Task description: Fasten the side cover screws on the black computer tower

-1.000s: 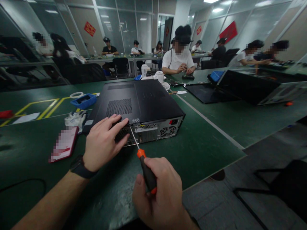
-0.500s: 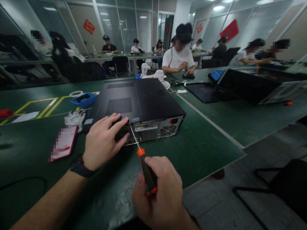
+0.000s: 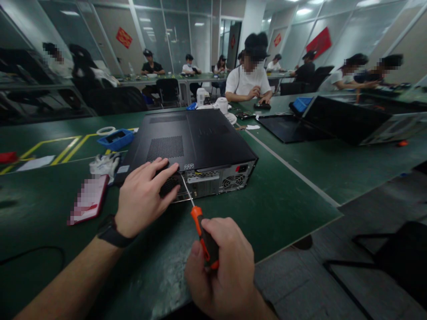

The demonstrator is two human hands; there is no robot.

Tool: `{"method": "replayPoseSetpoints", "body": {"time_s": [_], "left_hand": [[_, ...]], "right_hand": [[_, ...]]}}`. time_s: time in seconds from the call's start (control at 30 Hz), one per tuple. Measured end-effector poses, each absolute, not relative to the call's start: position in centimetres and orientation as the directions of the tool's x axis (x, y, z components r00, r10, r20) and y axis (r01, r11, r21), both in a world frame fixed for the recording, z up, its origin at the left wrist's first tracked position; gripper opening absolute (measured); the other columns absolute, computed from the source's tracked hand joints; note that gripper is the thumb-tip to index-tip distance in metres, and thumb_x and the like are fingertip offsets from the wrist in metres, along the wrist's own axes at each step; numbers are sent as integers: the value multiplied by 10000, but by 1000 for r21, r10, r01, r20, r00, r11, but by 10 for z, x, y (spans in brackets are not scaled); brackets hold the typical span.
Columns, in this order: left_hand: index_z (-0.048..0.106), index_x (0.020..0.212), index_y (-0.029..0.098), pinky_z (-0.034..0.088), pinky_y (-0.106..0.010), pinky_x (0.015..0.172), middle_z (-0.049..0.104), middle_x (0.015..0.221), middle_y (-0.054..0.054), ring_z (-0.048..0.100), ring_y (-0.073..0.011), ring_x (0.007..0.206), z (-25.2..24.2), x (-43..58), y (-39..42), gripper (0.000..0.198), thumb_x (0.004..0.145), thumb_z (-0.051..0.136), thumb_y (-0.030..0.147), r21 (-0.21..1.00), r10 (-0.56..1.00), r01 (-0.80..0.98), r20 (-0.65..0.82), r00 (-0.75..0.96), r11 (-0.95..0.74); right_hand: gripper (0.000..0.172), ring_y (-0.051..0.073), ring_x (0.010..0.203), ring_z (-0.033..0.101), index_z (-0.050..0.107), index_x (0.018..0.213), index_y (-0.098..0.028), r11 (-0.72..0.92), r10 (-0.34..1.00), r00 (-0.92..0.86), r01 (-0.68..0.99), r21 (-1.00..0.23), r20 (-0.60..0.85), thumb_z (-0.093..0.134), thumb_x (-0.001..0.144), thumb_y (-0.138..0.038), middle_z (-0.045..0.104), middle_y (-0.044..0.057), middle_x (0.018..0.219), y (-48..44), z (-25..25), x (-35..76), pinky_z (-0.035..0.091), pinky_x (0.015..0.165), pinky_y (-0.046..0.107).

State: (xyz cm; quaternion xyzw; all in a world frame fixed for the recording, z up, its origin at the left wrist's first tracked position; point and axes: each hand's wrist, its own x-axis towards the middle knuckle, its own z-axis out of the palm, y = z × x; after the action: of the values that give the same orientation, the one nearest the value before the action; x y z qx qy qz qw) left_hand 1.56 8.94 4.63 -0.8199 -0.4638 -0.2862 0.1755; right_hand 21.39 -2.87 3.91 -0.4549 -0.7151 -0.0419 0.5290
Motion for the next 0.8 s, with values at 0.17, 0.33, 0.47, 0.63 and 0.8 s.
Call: {"method": "replayPoseSetpoints", "body": {"time_s": [0.17, 0.33, 0.47, 0.63, 0.8], "left_hand": [[632, 1351, 202, 445, -487, 1152, 642, 1390, -132, 583, -307, 1338, 47, 16, 89, 438, 928, 618, 313, -27, 660, 862, 631, 407, -506], [636, 1346, 196, 458, -489, 1142, 649, 1377, -136, 595, -310, 1322, 47, 17, 89, 435, 926, 622, 309, -35, 652, 860, 638, 411, -508], [630, 1353, 200, 460, -495, 1140, 643, 1388, -133, 587, -311, 1330, 47, 16, 89, 443, 924, 625, 312, -32, 657, 862, 633, 410, -506], [633, 1345, 192, 469, -505, 1130, 650, 1375, -148, 597, -315, 1319, 48, 16, 90, 437, 922, 624, 301, -37, 645, 858, 643, 413, -512], [633, 1347, 201, 463, -505, 1137, 649, 1379, -141, 591, -314, 1326, 47, 16, 89, 437, 921, 623, 299, -30, 651, 859, 640, 409, -511]], "right_hand": [[188, 114, 628, 619, 573, 1119, -163, 556, 607, -21, 726, -406, 794, 548, 933, -159, 656, 4, 797, -28, 38, 214, 509, 573, 246], [217, 125, 660, 634, 560, 1156, -165, 559, 623, -14, 707, -433, 782, 539, 941, -191, 659, 15, 823, -27, 39, 215, 510, 571, 247], [247, 142, 750, 669, 546, 1147, -170, 574, 605, -21, 705, -417, 796, 560, 900, -171, 682, 36, 900, -27, 38, 213, 549, 642, 263], [167, 117, 624, 630, 568, 1109, -190, 534, 618, 10, 729, -429, 786, 546, 943, -191, 675, -6, 802, -27, 37, 214, 518, 573, 246], [269, 146, 734, 676, 548, 1160, -167, 583, 607, -8, 684, -439, 795, 578, 894, -189, 689, 37, 901, -26, 39, 211, 560, 644, 268]]}}
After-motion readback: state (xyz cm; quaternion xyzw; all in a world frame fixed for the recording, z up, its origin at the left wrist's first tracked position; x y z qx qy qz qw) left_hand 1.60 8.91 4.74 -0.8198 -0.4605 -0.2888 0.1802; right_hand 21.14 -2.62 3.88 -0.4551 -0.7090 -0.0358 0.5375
